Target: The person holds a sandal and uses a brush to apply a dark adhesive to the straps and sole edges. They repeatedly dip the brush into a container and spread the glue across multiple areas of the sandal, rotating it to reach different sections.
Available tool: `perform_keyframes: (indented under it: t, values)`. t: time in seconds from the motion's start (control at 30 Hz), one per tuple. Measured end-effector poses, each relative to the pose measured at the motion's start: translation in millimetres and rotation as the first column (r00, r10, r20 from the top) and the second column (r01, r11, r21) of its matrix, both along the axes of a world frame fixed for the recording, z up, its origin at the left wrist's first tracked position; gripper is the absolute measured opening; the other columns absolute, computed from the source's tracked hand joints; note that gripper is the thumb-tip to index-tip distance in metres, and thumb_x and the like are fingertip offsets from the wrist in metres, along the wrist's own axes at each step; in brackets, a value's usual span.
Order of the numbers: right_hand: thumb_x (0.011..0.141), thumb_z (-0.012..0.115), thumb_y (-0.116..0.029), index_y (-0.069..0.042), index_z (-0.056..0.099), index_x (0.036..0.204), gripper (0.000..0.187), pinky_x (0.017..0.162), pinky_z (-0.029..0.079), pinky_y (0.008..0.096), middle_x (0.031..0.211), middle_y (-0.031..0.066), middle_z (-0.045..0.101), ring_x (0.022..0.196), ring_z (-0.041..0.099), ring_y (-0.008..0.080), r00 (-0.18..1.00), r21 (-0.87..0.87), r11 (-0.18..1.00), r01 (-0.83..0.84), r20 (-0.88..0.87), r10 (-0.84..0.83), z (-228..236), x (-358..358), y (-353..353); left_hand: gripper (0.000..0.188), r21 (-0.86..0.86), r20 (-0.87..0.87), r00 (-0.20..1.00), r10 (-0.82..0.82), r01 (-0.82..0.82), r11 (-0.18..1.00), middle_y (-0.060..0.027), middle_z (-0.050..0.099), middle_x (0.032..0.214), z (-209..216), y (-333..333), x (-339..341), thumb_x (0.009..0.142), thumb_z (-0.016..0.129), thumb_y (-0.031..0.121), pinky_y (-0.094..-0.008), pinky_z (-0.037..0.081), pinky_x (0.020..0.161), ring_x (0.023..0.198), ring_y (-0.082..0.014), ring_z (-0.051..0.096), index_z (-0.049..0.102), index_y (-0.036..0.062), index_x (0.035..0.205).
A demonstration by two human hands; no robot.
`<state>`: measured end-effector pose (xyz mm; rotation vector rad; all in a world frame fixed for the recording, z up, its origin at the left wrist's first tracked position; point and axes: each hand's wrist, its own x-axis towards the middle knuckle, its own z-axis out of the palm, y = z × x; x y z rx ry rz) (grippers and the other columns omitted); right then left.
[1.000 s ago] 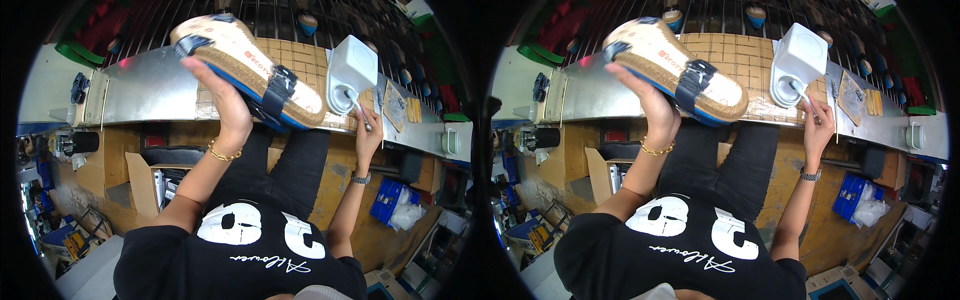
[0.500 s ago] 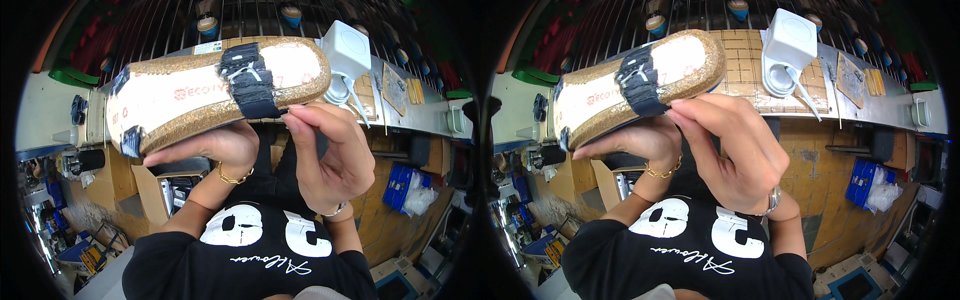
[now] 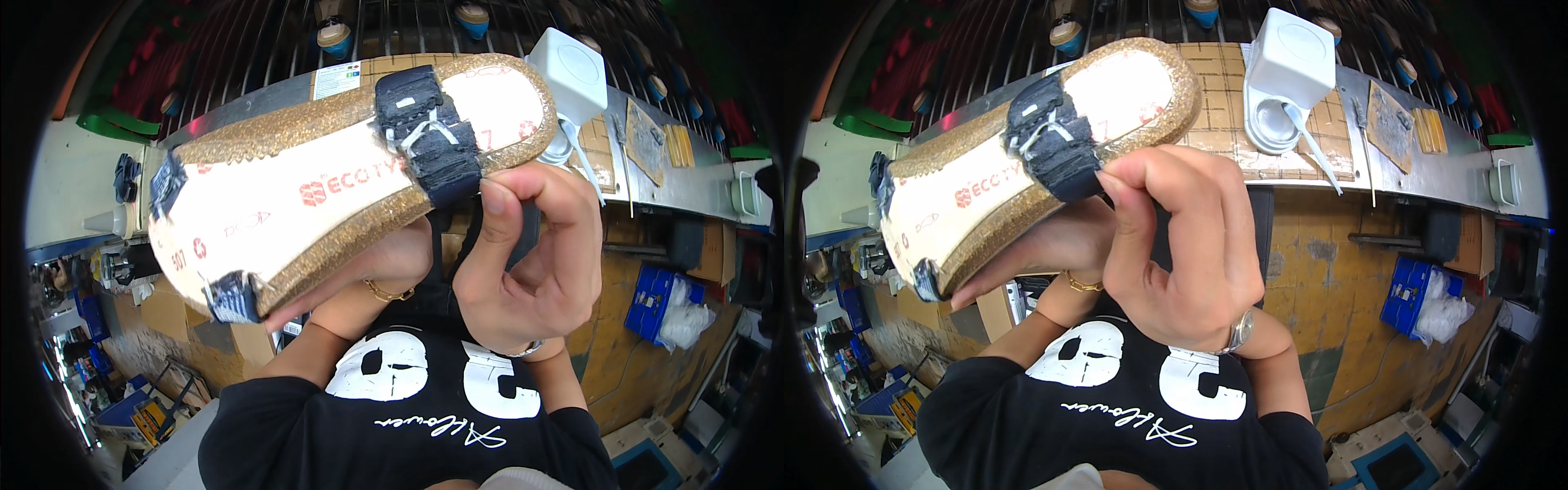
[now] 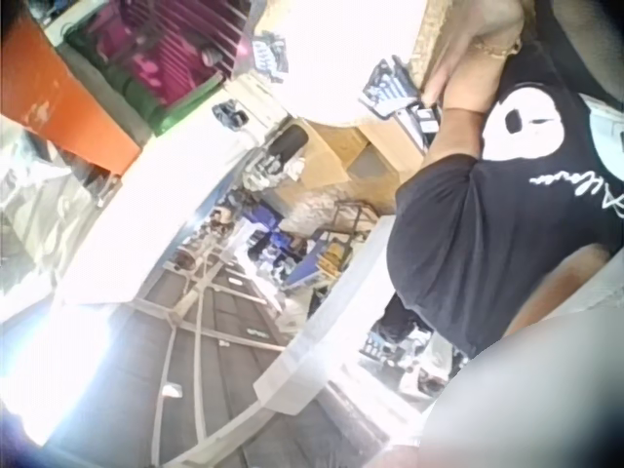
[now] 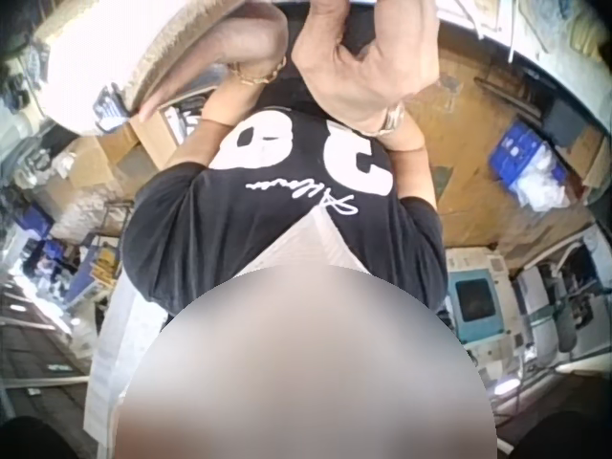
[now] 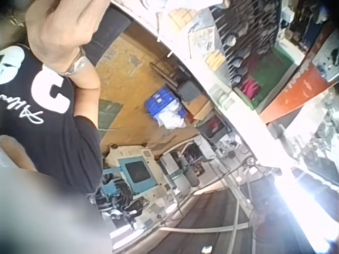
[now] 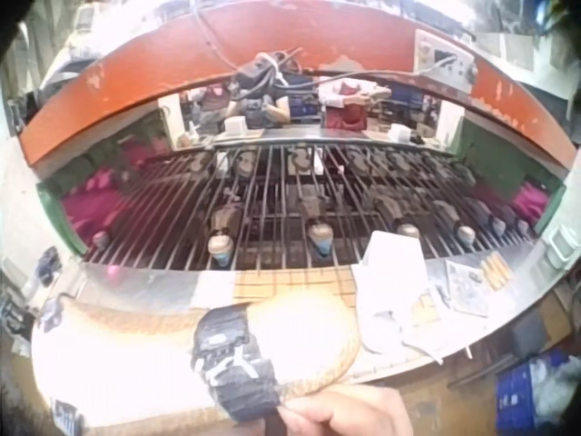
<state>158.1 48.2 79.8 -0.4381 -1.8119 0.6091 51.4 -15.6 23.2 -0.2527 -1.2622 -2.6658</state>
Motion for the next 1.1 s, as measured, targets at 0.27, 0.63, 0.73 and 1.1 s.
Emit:
perform_keyframes:
  t: [0.27, 0.63, 0.73, 1.1]
  values:
    - [0.09, 0.061, 0.001, -0.003, 0.058, 0.091, 0.004, 0.066, 0.041, 0.0342, 0.08, 0.0046, 0.058, 0.068, 0.056, 0.0239, 0.991, 0.142, 0.981, 0.131, 0.005, -0.133, -9, -10, 10, 0.115, 0.021, -0.023, 0.999, 0.043, -0.042, 0.999, -0.0076, 0.031, 0.16, 9, 9, -1, 0.078, 0.027, 0.094, -0.0428, 0.026, 0.123, 0.146, -0.0274, 0.033, 0.022, 0.0127, 0.158]
    - [0.085, 0.071, 0.01, 0.005, 0.068, 0.097, 0.013, 0.071, 0.054, 0.0283, 0.09, 0.0136, 0.07, 0.078, 0.068, 0.0215, 0.994, -0.13, 0.985, -0.11, -0.029, 0.107, 0, 8, 3, 0.111, 0.078, -0.093, 0.981, 0.172, -0.165, 0.983, -0.0068, 0.035, 0.158, 13, 23, -6, 0.081, 0.036, 0.092, -0.0411, 0.025, 0.124, 0.145, -0.0247, 0.034, 0.026, 0.0104, 0.157]
    - [0.087, 0.072, 0.007, 0.005, 0.071, 0.099, 0.013, 0.076, 0.054, 0.027, 0.095, 0.0136, 0.072, 0.084, 0.069, 0.0189, 0.991, -0.132, 0.984, -0.118, 0.043, 0.125, 3, 9, 1, 0.111, 0.303, -0.287, 0.95, -0.121, 0.21, 0.929, -0.0067, 0.034, 0.159, 4, 11, -11, 0.082, 0.036, 0.09, -0.0399, 0.023, 0.124, 0.145, -0.0244, 0.033, 0.026, 0.0093, 0.157]
    - [0.086, 0.073, 0.005, 0.002, 0.071, 0.098, 0.012, 0.074, 0.055, 0.028, 0.09, 0.0122, 0.074, 0.082, 0.071, 0.0197, 0.969, -0.143, 0.987, -0.071, 0.223, 0.102, 12, 16, 2, 0.087, -0.542, -0.677, 0.732, -0.072, -0.429, 0.723, -0.012, 0.027, 0.161, -118, -29, -46, 0.094, 0.045, 0.057, -0.0407, 0.02, 0.124, 0.147, -0.0252, 0.027, 0.018, 0.0045, 0.157]
